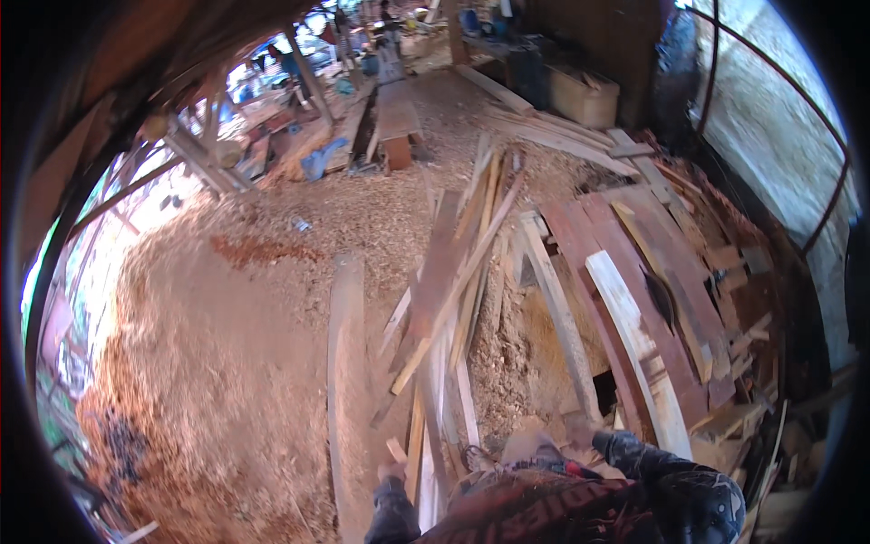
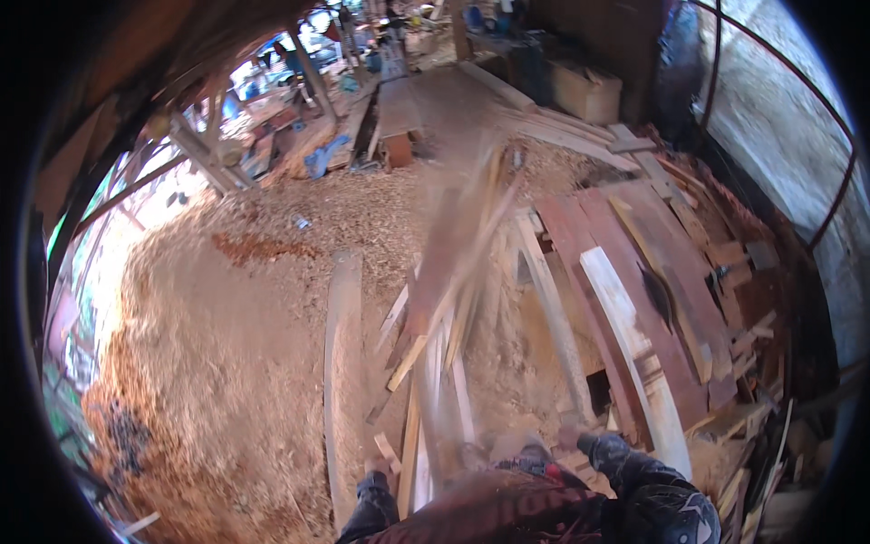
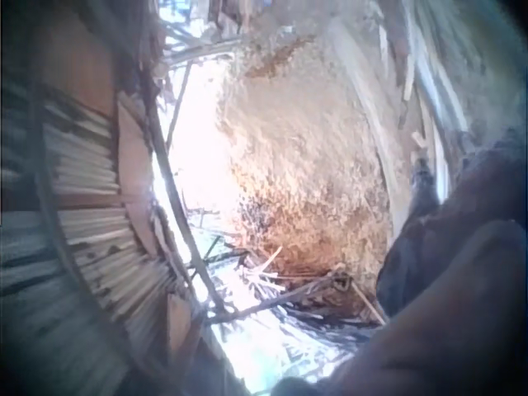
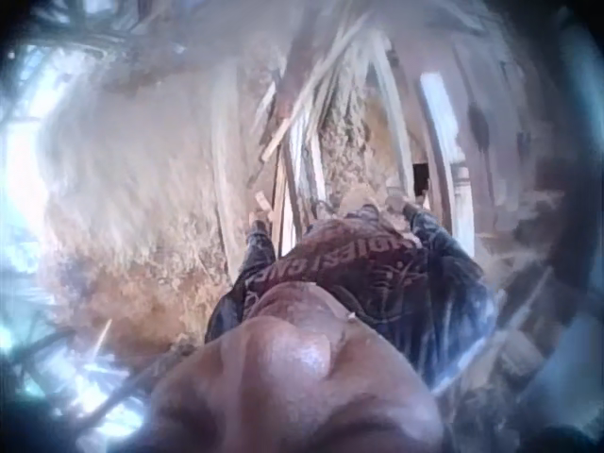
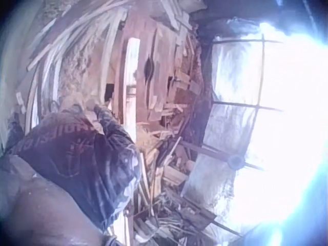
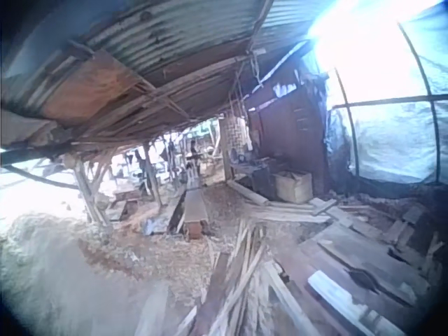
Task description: The person replaces a drive belt on a motor by looping it onto the pulley, using a metal bar to assist with leverage, and then places a wooden board onto a saw table.
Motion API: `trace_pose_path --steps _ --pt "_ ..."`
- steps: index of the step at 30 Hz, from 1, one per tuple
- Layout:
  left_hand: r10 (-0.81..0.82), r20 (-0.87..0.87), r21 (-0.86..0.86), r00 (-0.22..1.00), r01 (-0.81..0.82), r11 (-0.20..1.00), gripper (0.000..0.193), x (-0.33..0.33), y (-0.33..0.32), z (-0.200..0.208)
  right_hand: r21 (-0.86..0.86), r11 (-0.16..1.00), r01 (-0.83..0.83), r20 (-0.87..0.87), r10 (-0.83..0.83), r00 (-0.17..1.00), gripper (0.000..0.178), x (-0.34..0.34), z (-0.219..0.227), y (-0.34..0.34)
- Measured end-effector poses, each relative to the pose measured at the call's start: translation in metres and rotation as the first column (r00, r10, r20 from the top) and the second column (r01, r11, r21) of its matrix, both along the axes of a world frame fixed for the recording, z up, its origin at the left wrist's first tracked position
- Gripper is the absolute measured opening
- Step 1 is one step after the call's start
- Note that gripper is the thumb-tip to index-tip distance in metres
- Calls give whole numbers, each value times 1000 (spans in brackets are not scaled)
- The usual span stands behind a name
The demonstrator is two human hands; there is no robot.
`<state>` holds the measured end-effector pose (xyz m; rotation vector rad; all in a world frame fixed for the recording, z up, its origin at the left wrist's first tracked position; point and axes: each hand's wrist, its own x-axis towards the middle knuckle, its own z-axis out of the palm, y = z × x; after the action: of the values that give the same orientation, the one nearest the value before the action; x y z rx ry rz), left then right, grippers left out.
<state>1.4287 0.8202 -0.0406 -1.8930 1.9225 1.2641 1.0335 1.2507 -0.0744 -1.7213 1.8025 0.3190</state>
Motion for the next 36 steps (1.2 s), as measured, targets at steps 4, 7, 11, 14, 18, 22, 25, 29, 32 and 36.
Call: trace_pose_path --steps 4,7,11,14,18,22,25,29,32,36 --pt "369 -609 374 702 -155 914 5 -39 -141 -9 -218 568 794 409 -685 603 26 -15 64 -133" --pt "404 -652 556 641 41 830 18 -192 -139 48 -75 446 892 494 -760 422 29 -36 144 -197" --pt "-58 -754 290 654 410 865 17 -356 -118 107 -265 371 890 698 -562 443 40 -83 151 -295" --pt "61 -667 473 743 359 805 25 -464 -121 153 -96 513 853 704 -572 422 40 -153 135 -377" --pt "-292 -676 253 676 586 770 28 -582 -198 150 114 459 881 807 -561 188 34 -281 167 -450" --pt "-883 -106 -357 457 811 463 24 -666 -297 126 -20 402 915 670 -674 311 33 -405 158 -486" --pt "-808 -91 -378 582 730 569 21 -705 -380 95 -203 223 953 524 -798 298 32 -483 120 -498" --pt "-734 -223 -531 642 551 644 23 -770 -445 49 -66 -106 992 364 -928 -74 29 -571 76 -491" --pt "-626 -143 -227 766 591 774 13 -808 -495 -19 121 -226 967 310 -917 -253 32 -626 75 -494" --pt "-824 561 -220 77 974 -59 18 -841 -670 -119 318 -307 897 453 -782 -428 32 -727 102 -598"
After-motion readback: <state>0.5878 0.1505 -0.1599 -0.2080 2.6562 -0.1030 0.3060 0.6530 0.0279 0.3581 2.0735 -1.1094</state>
